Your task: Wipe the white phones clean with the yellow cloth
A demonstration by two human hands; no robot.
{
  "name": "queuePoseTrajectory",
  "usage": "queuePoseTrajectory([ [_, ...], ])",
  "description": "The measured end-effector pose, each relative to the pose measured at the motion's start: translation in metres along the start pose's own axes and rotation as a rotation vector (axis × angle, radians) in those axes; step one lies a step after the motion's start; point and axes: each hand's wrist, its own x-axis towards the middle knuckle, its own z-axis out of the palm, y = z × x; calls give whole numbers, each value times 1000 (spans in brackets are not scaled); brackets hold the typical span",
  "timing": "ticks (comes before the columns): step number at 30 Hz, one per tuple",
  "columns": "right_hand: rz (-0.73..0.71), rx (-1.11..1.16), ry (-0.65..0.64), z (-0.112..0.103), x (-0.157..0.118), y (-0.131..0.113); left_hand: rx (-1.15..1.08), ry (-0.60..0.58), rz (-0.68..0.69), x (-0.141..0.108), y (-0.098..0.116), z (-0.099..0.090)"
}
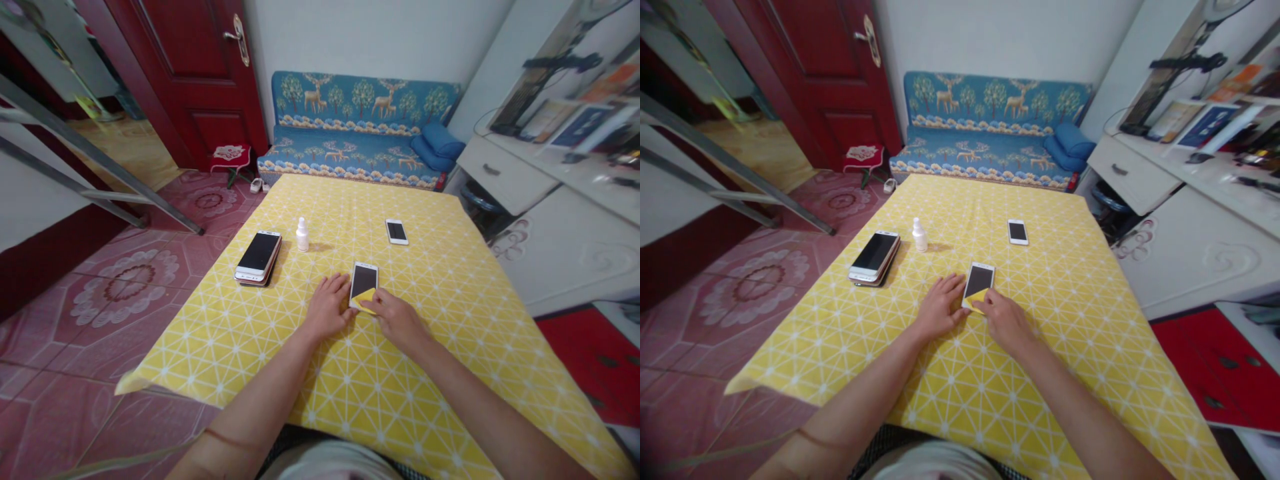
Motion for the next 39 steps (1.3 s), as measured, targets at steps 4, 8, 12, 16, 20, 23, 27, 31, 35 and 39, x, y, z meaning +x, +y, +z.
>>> queuePoseTrajectory([
  [4,110,-42,94,6,-9,6,4,-19,-11,0,0,-1],
  [8,33,-108,78,12,-18,-11,3,-6,-7,0,0,-1],
  [12,34,-97,117,13,-16,-10,0,-3,-1,0,0,0],
  [16,80,-97,158,11,-11,-4,-3,3,-2,1,-1,1],
  [20,-30,-80,104,13,-7,-15,-3,14,8,1,-1,2],
  [23,-16,-101,96,12,6,-12,-4,15,10,1,-2,2],
  [27,147,-156,55,6,36,13,-9,14,17,1,-4,3],
  [31,315,-181,32,1,67,34,-19,30,20,1,-5,5],
  [35,360,-192,-2,1,83,32,-25,39,16,1,-5,5],
  [39,289,-169,-31,3,77,18,-19,35,11,1,-5,5],
])
